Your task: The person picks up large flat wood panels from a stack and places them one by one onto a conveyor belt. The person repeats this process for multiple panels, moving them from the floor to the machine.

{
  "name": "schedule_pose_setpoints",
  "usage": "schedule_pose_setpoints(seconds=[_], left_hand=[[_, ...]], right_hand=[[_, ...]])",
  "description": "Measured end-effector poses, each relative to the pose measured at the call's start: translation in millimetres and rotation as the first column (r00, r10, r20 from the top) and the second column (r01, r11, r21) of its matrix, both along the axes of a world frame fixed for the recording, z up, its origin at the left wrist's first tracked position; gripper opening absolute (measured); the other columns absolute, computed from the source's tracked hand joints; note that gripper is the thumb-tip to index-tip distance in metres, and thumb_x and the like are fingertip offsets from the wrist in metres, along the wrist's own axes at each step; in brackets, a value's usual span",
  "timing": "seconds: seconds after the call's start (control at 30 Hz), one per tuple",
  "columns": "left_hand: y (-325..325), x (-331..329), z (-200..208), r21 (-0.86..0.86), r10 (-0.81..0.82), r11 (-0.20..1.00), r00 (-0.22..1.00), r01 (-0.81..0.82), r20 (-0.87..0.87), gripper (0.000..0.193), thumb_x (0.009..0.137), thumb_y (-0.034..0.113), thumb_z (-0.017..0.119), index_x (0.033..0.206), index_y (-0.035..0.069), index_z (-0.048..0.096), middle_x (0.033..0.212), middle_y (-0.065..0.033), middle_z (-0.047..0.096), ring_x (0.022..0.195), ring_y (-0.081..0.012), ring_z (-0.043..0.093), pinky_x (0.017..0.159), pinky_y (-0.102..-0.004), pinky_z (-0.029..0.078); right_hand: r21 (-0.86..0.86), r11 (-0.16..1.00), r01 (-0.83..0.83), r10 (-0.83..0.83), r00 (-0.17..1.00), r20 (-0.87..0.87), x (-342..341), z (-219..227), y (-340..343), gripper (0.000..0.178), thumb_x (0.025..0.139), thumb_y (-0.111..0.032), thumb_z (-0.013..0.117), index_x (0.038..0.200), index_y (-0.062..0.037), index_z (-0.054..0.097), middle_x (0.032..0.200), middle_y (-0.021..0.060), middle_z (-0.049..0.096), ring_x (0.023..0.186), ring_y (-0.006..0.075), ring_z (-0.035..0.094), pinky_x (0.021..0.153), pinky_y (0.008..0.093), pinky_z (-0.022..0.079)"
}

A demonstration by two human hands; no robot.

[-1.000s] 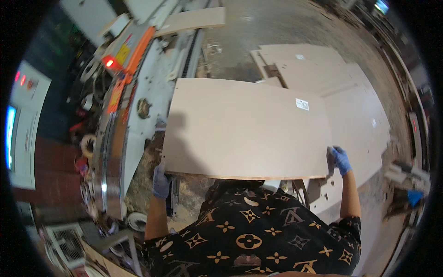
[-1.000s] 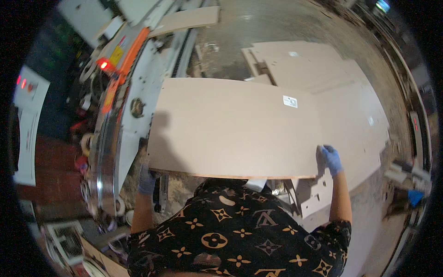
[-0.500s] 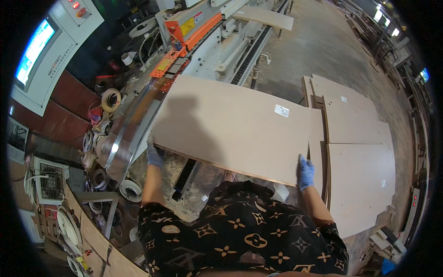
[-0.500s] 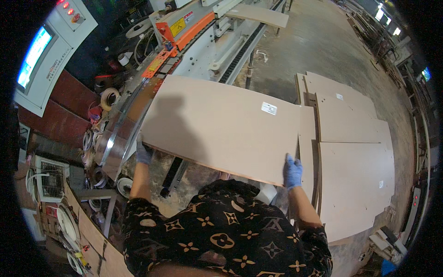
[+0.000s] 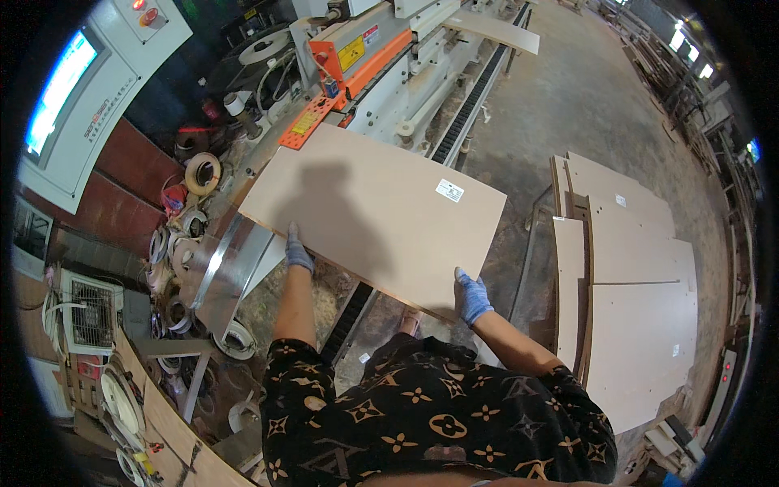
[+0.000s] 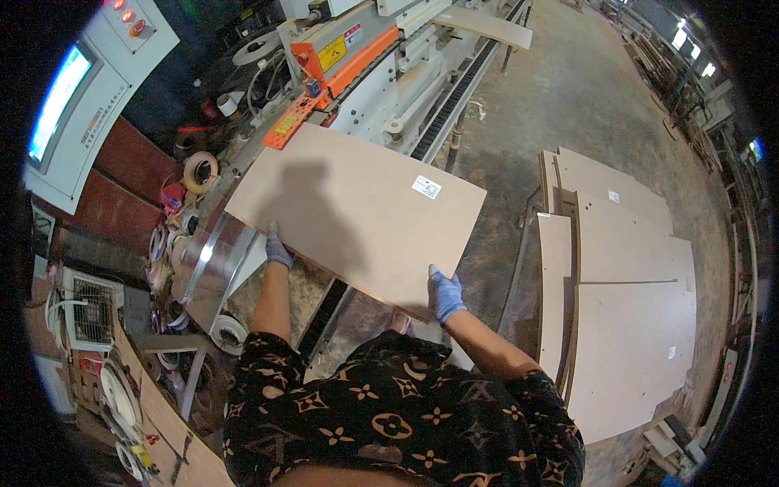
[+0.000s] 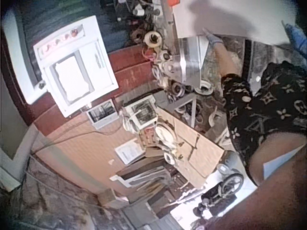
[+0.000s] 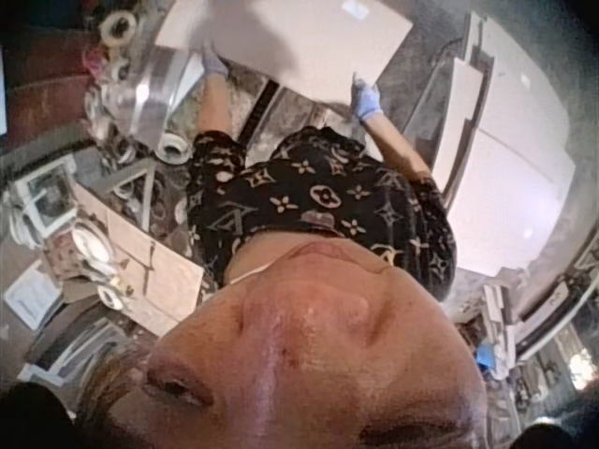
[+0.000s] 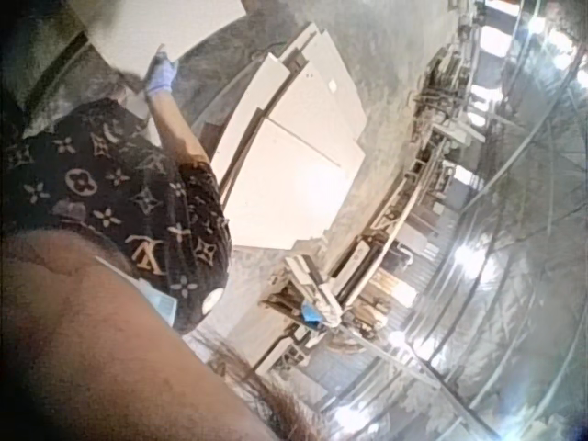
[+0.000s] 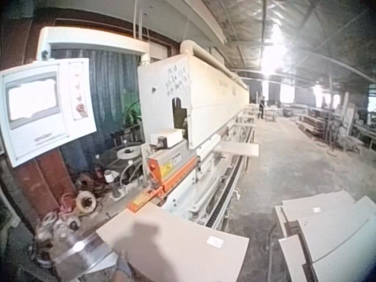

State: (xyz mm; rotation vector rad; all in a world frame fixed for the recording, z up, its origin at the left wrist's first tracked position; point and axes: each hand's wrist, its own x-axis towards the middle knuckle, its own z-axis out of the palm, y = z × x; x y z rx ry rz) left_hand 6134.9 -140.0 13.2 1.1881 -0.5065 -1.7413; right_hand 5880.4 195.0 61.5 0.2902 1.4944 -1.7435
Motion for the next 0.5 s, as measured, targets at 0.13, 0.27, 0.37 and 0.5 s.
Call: schedule_pose_setpoints(seconds=[0.13,0.27,0.37,0.5], left_hand=[[-22.4,-13.8,-1.5,0.014,-0.001,1.000,1.000,0.001,-0.020,0.070,0.088,0.053,0.057,0.140,0.010,0.040,0.138,-0.0127,0.047,0.121,-0.0314,0.049,0.099,-0.0478,0.044],[-39.8,-49.5,14.8,0.114,0.003,0.993,0.998,0.004,-0.057,0.069,0.086,0.053,0.056,0.139,0.013,0.041,0.138,-0.0117,0.048,0.121,-0.0328,0.048,0.100,-0.0523,0.040],[-59.2,-94.3,30.5,0.049,-0.131,0.991,0.989,0.127,0.071,0.070,0.088,0.058,0.045,0.142,0.013,0.039,0.143,-0.0103,0.044,0.124,-0.0345,0.046,0.100,-0.0564,0.037],[-108.4,-151.6,28.8,0.086,-0.244,0.966,0.970,0.244,-0.011,0.066,0.090,0.059,0.039,0.135,0.012,0.048,0.135,-0.0121,0.050,0.119,-0.0331,0.050,0.097,-0.0529,0.040]], right_hand=[[-0.116,0.992,0.051,-0.038,0.993,0.115,-19.0,-6.1,-13.7,0.033,0.091,-0.018,0.062,0.120,-0.0075,0.051,0.113,0.0099,0.062,0.096,0.0248,0.059,0.082,0.0366,0.048],[-0.193,0.981,0.030,-0.003,0.990,0.139,-58.0,-17.9,-33.6,0.031,0.093,-0.025,0.059,0.119,-0.0090,0.052,0.114,0.0089,0.062,0.098,0.0243,0.057,0.085,0.0362,0.046],[-0.264,0.964,0.043,0.018,0.974,0.224,-99.7,-25.6,-59.4,0.032,0.094,-0.033,0.054,0.117,-0.0097,0.054,0.116,0.0091,0.061,0.102,0.0232,0.056,0.088,0.0361,0.045],[-0.147,0.989,-0.017,0.036,0.991,0.131,-168.8,-19.1,-99.0,0.034,0.093,-0.031,0.055,0.119,-0.0093,0.054,0.117,0.0111,0.061,0.102,0.0235,0.057,0.086,0.0358,0.046]])
